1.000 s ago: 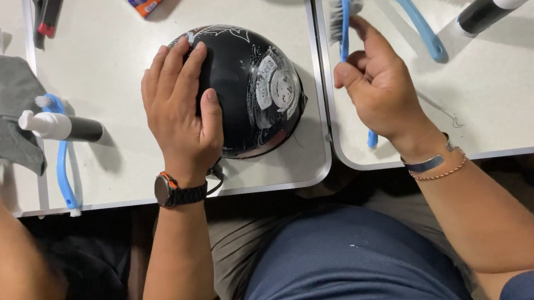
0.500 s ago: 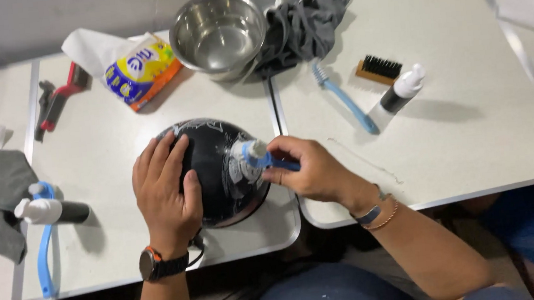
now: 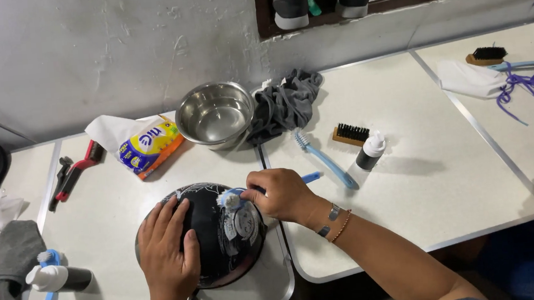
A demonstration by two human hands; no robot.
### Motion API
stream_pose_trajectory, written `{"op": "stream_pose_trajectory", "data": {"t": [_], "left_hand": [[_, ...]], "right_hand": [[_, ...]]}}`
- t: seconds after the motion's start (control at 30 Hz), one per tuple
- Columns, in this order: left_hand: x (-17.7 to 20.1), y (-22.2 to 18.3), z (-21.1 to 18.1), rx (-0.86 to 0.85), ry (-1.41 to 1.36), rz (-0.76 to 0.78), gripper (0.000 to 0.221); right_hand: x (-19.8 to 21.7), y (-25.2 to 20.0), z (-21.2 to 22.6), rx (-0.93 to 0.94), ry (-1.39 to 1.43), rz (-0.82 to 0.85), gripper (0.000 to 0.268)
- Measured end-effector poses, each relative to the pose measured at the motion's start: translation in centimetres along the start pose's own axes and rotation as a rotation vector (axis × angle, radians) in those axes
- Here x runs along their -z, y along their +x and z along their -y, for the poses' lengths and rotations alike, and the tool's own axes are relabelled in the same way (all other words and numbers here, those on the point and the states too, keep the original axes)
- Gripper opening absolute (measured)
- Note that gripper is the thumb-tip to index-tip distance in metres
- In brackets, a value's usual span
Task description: The person is cleaning a black helmet by applying foam and scrubbing the top surface with a toothbrush, then wiping it with a grey cloth.
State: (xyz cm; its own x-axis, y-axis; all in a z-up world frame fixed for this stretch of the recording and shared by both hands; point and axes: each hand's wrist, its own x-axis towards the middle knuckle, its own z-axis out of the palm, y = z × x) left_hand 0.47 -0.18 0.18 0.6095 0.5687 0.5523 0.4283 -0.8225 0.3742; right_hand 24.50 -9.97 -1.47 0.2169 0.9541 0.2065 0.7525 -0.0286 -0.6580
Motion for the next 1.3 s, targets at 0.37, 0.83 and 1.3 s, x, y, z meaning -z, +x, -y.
{"op": "stream_pose_trajectory", "data": {"t": [0.37, 0.83, 1.3], "left_hand": [[-0.4, 0.2, 0.3, 0.051, 0.020, 0.024, 0.052], [-0.6, -0.2, 0.9, -0.017, -0.031, -0.023, 0.050], [-0.6, -0.4, 0.5, 0.019, -0.104, -0.029, 0.051]], "right_hand": [[0.7, 0.2, 1.0, -0.011, -0.175, 0.160, 0.038], [0.4, -0.9, 0.2, -0.058, -0.285, 0.065, 0.034], [0.6, -2.7, 0.5, -0.095, -0.244, 0.067, 0.047]]}}
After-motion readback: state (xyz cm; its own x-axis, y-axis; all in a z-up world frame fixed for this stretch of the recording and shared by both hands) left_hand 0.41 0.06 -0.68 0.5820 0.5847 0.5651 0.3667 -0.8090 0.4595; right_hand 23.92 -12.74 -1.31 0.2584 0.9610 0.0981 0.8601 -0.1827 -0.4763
